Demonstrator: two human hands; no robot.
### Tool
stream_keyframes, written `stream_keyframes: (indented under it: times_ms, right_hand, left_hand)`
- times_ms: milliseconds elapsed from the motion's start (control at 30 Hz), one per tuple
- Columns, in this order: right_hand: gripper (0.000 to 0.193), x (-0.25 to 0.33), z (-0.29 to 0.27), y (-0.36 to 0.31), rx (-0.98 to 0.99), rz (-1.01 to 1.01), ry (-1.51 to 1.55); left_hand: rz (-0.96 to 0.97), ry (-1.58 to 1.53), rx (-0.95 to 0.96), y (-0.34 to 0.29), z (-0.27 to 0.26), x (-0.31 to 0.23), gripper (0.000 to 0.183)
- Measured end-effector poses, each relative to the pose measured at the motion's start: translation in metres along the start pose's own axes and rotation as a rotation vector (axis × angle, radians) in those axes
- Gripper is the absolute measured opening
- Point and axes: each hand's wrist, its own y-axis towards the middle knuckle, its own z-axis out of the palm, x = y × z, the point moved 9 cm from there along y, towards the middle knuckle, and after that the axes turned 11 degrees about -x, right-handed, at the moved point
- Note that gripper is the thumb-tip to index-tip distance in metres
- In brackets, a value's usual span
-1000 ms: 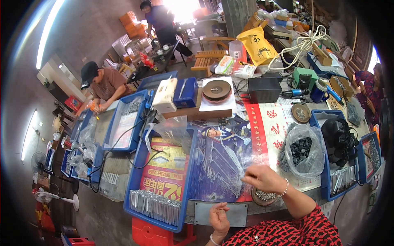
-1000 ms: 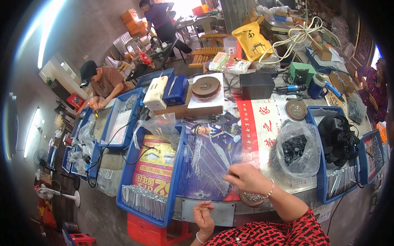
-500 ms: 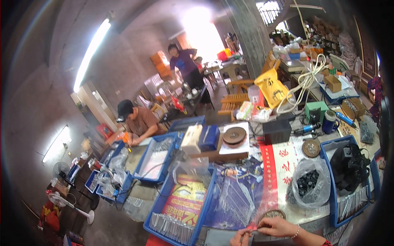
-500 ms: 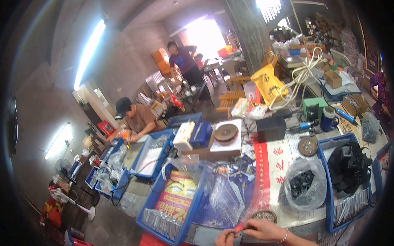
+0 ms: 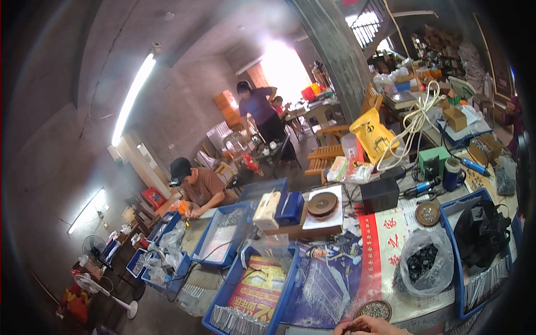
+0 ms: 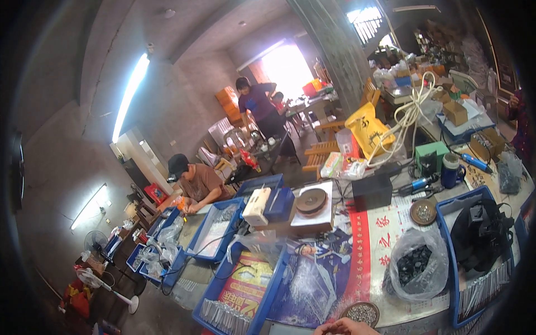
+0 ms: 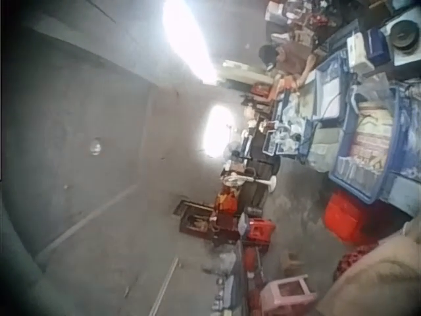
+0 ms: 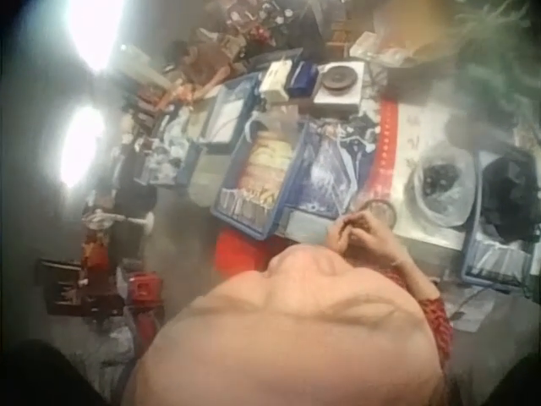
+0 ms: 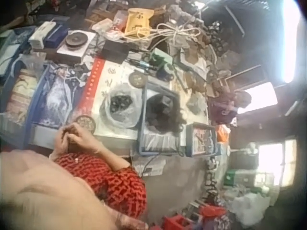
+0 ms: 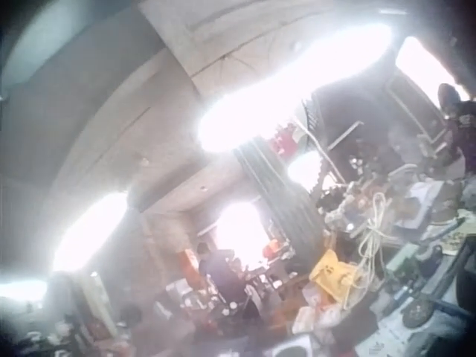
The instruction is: The person assembles keys by taking metal key blades, plastic key heads, and small pins from trays and containers, then inserting the metal blades into the plastic heads and fitting pins into the assemblies by hand.
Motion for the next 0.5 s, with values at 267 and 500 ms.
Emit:
stream_keyframes:
  times_ms: [267,500]
  right_hand:
    - [0.025,0.001,-0.009,-0.013,-0.063,0.133,0.162]
    - [0.019,-0.012,-0.030,-0.010,-0.080,0.280,0.276]
  left_hand:
    - [0.084,0.019,0.039,-0.013,0.005,-0.010,0.030]
    - [-0.143,-0.043,0.057,-0.011,-0.025,-0.006,0.023]
